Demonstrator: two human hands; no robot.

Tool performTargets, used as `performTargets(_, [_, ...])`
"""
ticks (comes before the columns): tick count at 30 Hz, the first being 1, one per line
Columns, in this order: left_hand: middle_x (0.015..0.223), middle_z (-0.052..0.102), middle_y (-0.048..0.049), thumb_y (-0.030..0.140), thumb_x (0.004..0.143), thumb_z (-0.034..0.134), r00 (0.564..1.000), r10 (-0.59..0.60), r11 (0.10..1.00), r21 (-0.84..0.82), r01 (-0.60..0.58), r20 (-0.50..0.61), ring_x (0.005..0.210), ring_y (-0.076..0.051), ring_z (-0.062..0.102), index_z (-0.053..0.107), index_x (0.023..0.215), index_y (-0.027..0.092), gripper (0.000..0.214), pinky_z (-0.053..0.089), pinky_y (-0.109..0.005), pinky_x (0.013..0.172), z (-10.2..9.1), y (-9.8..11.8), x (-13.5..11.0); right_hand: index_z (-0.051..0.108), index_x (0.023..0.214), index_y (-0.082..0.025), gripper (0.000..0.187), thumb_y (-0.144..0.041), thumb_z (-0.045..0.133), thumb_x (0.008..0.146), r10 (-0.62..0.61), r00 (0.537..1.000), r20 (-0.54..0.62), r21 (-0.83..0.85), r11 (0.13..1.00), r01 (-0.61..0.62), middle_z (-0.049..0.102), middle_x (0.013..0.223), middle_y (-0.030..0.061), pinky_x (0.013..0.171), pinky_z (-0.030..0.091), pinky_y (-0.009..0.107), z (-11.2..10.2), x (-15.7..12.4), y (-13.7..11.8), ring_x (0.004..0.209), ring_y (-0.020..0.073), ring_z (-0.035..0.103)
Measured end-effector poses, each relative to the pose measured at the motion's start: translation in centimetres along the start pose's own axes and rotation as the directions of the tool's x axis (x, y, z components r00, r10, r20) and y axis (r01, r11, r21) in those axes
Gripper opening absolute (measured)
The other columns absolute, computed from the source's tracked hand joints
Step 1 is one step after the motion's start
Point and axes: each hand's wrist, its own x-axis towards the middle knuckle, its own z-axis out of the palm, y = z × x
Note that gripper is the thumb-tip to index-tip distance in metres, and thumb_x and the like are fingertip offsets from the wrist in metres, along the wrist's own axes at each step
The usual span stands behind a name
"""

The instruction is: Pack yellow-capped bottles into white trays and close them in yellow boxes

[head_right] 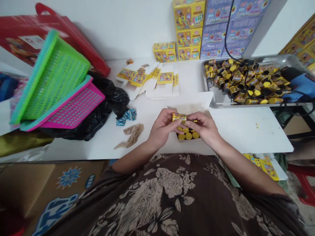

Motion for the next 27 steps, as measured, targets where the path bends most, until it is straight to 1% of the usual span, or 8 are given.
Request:
performTargets(3, [0.105,0.072,-0.0014,0.051,0.091,0.084,1.000,0.008,1.000,-0.012,-0.008,-0.005,0.088,-0.018,0.080,0.049,0.110,0.027,0.047,0.071,-0.031,0.070,-0.1,-0.1,0.1,0.082,0.096,-0.027,0.027,-0.050,0.091,0.084,-0.025,0.999,-0.026,-0.007,1.000,0.025,0.084,0.109,0.0050,0.102,0.064,0.049,-0.1,-0.3,0.2,0.105,0.0249,0.078])
performTargets(6, [0.101,0.072,-0.0011,0.046,0.090,0.084,0.999,0.012,1.000,0.002,-0.012,0.043,0.087,-0.017,0.078,0.053,0.110,0.026,0.041,0.070,-0.033,0.073,-0.6,0.0,0.0,0.081,0.105,-0.025,0.036,-0.038,0.095,0.074,0.022,1.000,0.010,0.053,0.998,-0.022,0.083,0.110,0.0050,0.093,0.067,0.046,-0.4,-0.4,0.4,0.103,0.0238,0.078])
performTargets(10, [0.094,0.072,0.0005,0.038,0.089,0.080,0.987,0.059,0.965,0.245,-0.095,0.149,0.085,-0.016,0.071,0.060,0.104,0.024,0.028,0.064,-0.032,0.079,-1.6,1.0,-0.1,0.082,0.105,-0.022,0.042,-0.034,0.096,0.068,0.136,0.976,0.169,0.022,0.990,-0.141,0.082,0.104,0.0052,0.084,0.068,0.042,-1.3,0.1,0.4,0.092,0.0221,0.078])
performTargets(12, [0.095,0.072,-0.0005,0.033,0.087,0.079,0.974,0.117,0.844,0.497,-0.200,0.193,0.089,-0.018,0.068,0.066,0.100,0.023,0.021,0.060,-0.034,0.083,-2.2,1.6,0.2,0.082,0.102,-0.021,0.037,-0.034,0.095,0.069,0.136,0.980,0.143,-0.073,0.989,-0.127,0.080,0.099,0.0047,0.082,0.068,0.042,-1.8,0.4,0.5,0.088,0.0214,0.076])
performTargets(14, [0.093,0.071,-0.0019,0.027,0.083,0.079,0.954,0.184,0.637,0.710,-0.300,0.238,0.096,-0.022,0.065,0.069,0.094,0.023,0.015,0.057,-0.038,0.089,-2.6,2.1,0.8,0.081,0.100,-0.020,0.037,-0.033,0.095,0.069,0.071,0.997,0.041,-0.173,0.983,-0.062,0.077,0.100,0.0045,0.084,0.068,0.043,-2.0,0.5,0.7,0.089,0.0216,0.075])
performTargets(17, [0.087,0.065,-0.0032,0.022,0.076,0.077,0.933,0.157,0.406,0.839,-0.361,0.325,0.098,-0.027,0.062,0.065,0.083,0.023,0.014,0.054,-0.042,0.090,-2.8,2.0,1.8,0.076,0.098,-0.021,0.035,-0.033,0.094,0.071,-0.001,1.000,0.005,-0.236,0.972,0.003,0.073,0.103,0.0040,0.086,0.067,0.043,-1.1,0.4,1.3,0.091,0.0210,0.072])
performTargets(22, [0.085,0.061,-0.0042,0.020,0.072,0.075,0.925,0.056,0.284,0.882,-0.375,0.375,0.095,-0.028,0.061,0.061,0.080,0.023,0.017,0.053,-0.041,0.082,-2.5,1.5,2.2,0.070,0.095,-0.024,0.022,-0.023,0.082,0.076,-0.043,0.998,0.049,-0.276,0.960,0.055,0.069,0.101,0.0027,0.086,0.065,0.041,1.4,0.1,2.3,0.090,0.0204,0.068])
performTargets(27, [0.092,0.063,-0.0069,0.025,0.076,0.078,0.940,0.030,0.230,0.913,-0.339,0.341,0.102,-0.031,0.063,0.064,0.087,0.022,0.018,0.054,-0.042,0.084,-2.2,1.5,1.9,0.069,0.096,-0.024,0.026,-0.013,0.076,0.074,-0.101,0.990,0.095,-0.451,0.882,0.133,0.071,0.104,0.0036,0.095,0.061,0.045,1.2,0.0,2.5,0.101,0.0249,0.069])
